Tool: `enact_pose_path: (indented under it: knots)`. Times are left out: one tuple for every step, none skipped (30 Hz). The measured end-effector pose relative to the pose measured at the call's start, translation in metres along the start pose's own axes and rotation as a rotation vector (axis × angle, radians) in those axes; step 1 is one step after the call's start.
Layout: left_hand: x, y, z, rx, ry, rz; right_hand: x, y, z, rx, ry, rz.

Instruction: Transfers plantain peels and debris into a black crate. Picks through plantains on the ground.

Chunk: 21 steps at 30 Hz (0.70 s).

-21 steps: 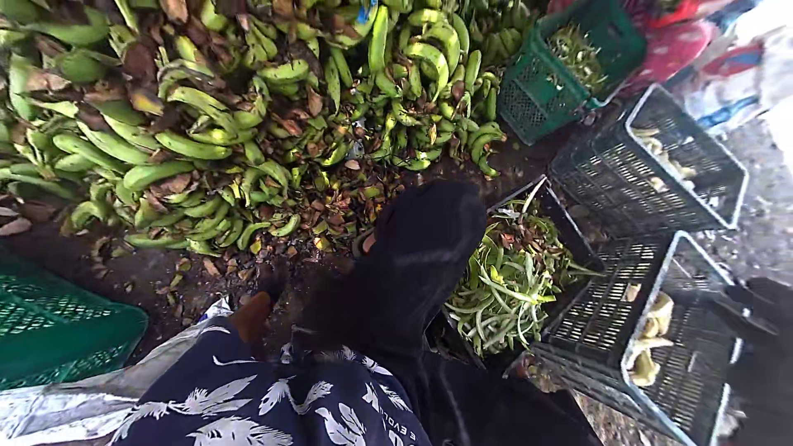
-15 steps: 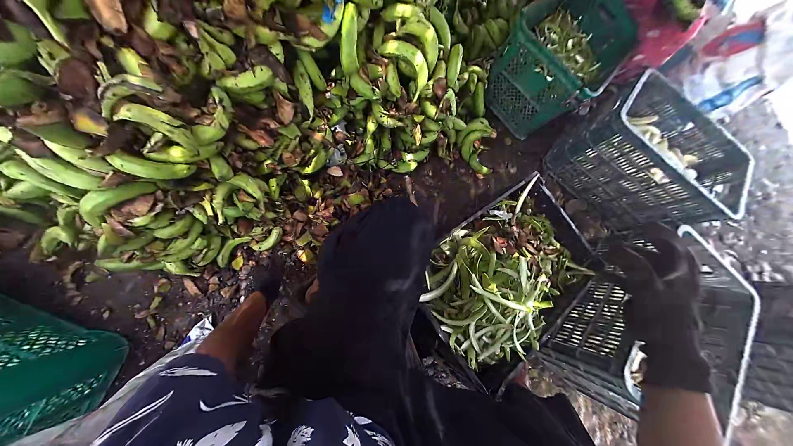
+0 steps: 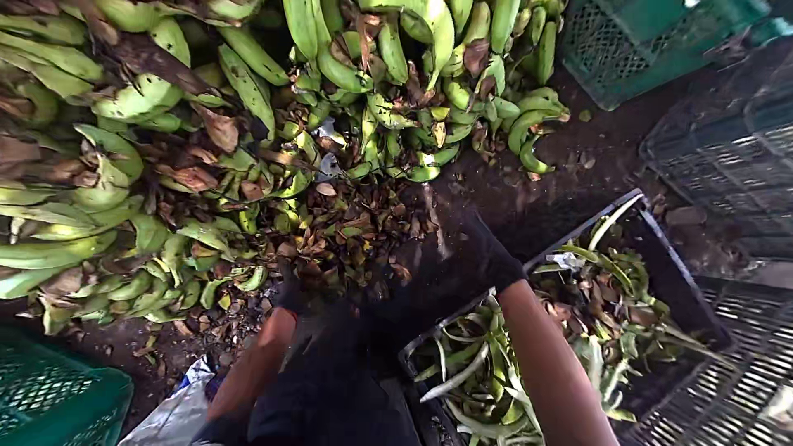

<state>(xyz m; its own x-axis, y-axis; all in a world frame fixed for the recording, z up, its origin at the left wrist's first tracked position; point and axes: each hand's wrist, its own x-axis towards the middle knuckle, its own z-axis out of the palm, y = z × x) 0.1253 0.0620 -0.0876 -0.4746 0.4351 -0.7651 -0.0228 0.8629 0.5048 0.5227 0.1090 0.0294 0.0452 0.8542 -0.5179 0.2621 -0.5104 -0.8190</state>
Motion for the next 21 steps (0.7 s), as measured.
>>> enact_pose_path:
  knots:
    - [-0.003, 0.007, 0.01, -0.028, 0.0, 0.004, 0.027, 0.013, 0.015, -0.074, -0.023, -0.023]
    - [-0.008, 0.015, 0.017, -0.028, 0.013, -0.012, 0.048, 0.024, 0.03, -0.143, -0.036, -0.01]
    - [-0.013, 0.022, 0.023, -0.004, 0.042, -0.025, 0.066, 0.035, 0.044, -0.227, -0.025, 0.026]
    - [-0.014, 0.026, 0.027, 0.033, 0.073, -0.038, 0.083, 0.042, 0.058, -0.255, 0.021, 0.147]
    - [-0.012, 0.027, 0.029, 0.077, 0.089, -0.041, 0.096, 0.044, 0.071, -0.263, 0.068, 0.269]
    - [-0.008, 0.027, 0.03, 0.132, 0.098, -0.038, 0.108, 0.047, 0.084, -0.269, 0.124, 0.369]
    - [-0.002, 0.026, 0.03, 0.172, 0.1, -0.028, 0.118, 0.048, 0.096, -0.275, 0.165, 0.435]
    - [0.004, 0.027, 0.033, 0.161, 0.111, -0.036, 0.125, 0.045, 0.108, -0.276, 0.187, 0.464]
    - [0.009, 0.027, 0.037, 0.116, 0.14, -0.064, 0.13, 0.041, 0.121, -0.253, 0.199, 0.464]
    - [0.011, 0.03, 0.042, 0.084, 0.163, -0.094, 0.133, 0.037, 0.135, -0.219, 0.192, 0.455]
    - [0.011, 0.035, 0.047, 0.082, 0.188, -0.105, 0.134, 0.033, 0.149, -0.168, 0.178, 0.462]
    - [0.01, 0.04, 0.05, 0.059, 0.183, -0.094, 0.132, 0.027, 0.159, -0.13, 0.151, 0.47]
    - [0.008, 0.044, 0.053, 0.035, 0.15, -0.064, 0.13, 0.023, 0.166, -0.109, 0.127, 0.468]
    - [0.007, 0.048, 0.057, 0.025, 0.104, -0.023, 0.131, 0.022, 0.17, -0.08, 0.111, 0.448]
    - [0.007, 0.051, 0.059, 0.038, 0.063, 0.011, 0.132, 0.023, 0.171, -0.048, 0.103, 0.422]
    - [0.007, 0.052, 0.059, 0.087, 0.023, 0.024, 0.132, 0.027, 0.171, -0.019, 0.09, 0.407]
    - [0.008, 0.05, 0.057, 0.129, -0.013, 0.023, 0.129, 0.029, 0.172, -0.001, 0.072, 0.396]
    - [0.01, 0.048, 0.055, 0.162, -0.073, 0.012, 0.127, 0.028, 0.172, 0.007, 0.048, 0.389]
    - [0.012, 0.045, 0.053, 0.163, -0.136, 0.014, 0.124, 0.026, 0.171, 0.013, 0.027, 0.37]
    - [0.015, 0.042, 0.052, 0.141, -0.209, 0.028, 0.123, 0.028, 0.172, 0.024, 0.01, 0.353]
    - [0.017, 0.039, 0.05, 0.081, -0.29, 0.031, 0.124, 0.035, 0.173, 0.044, -0.011, 0.35]
